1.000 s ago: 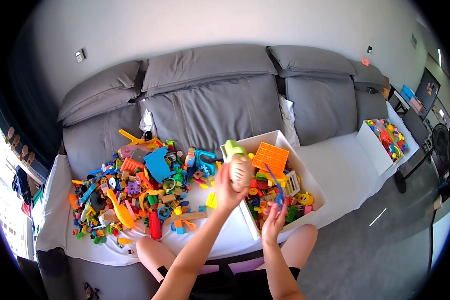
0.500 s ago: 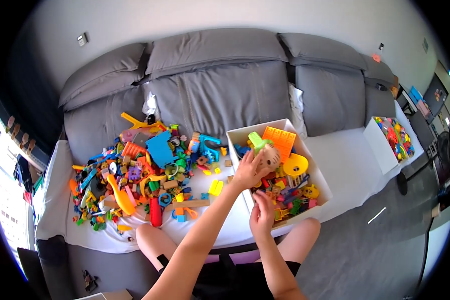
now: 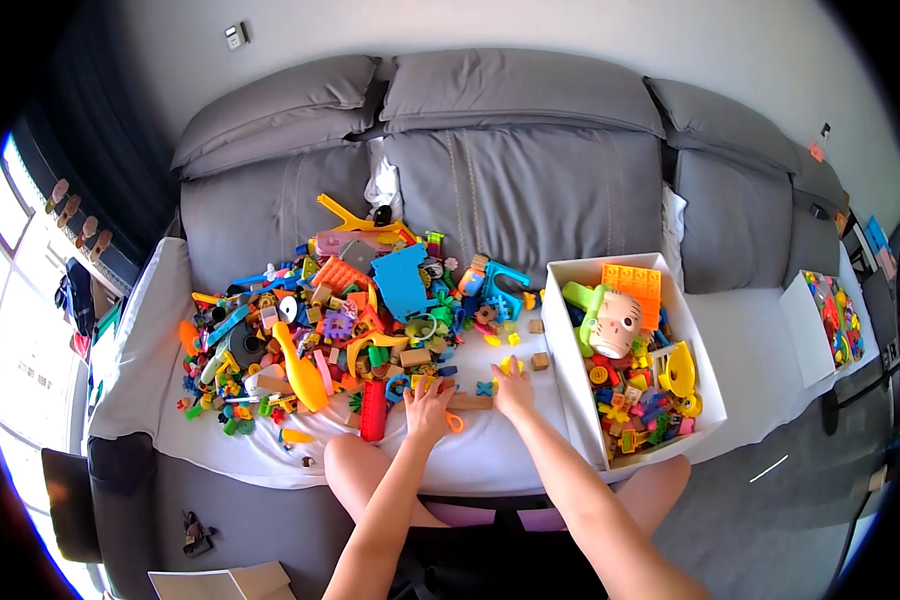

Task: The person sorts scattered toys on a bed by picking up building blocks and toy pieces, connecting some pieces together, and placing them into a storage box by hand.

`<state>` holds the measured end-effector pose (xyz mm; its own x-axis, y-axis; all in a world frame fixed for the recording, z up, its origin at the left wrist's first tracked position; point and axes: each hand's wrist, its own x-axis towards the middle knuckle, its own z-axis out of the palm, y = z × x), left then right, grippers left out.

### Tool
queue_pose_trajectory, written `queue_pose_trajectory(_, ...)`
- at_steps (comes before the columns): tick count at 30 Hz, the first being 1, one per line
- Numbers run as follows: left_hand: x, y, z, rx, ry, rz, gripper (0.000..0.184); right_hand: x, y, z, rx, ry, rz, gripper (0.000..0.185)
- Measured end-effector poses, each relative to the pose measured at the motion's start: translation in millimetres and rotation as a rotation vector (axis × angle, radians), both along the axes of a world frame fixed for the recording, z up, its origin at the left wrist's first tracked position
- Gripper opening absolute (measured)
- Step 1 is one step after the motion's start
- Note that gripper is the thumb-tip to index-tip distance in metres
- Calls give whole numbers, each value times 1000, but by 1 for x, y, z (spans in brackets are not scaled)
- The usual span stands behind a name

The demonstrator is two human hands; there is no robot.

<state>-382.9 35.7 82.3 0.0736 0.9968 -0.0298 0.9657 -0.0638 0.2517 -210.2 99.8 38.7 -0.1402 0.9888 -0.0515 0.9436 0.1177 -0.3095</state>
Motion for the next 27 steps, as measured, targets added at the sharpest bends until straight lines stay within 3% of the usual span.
queue_pose_trajectory(3,-13,9,-2,-89,-70,-43,59,7,10,-7,-77,-46,10,49)
queue_pose_trajectory(7,-12,13,-3,-142,-117,-51,55,21,-8,-8,161,137,-6,43)
queue_pose_trajectory(10,-12,15,-34,-19,-289,-9,50,25,-35,8,205,430,-91,42)
queue_pose_trajectory(13,-5,6,-33,372,-390,111,44,24,-64,25,250,573,-74,43)
queue_pose_trajectory(14,2,4,-25,426,-198,216,42,24,-72,32,286,637,-35,44)
queue_pose_trajectory(15,3,6,-24,492,-166,254,41,24,-79,40,372,653,12,45)
queue_pose_trajectory(19,41,21,18,465,-671,431,36,36,-101,99,505,602,11,47)
queue_pose_trajectory(23,123,31,61,395,-997,202,38,80,-116,145,694,400,-135,48)
queue_pose_trajectory(26,193,26,83,441,-961,-47,45,119,-122,151,711,266,-362,57)
queue_pose_trajectory(27,210,17,100,252,-972,-79,49,129,-122,147,726,239,-424,59)
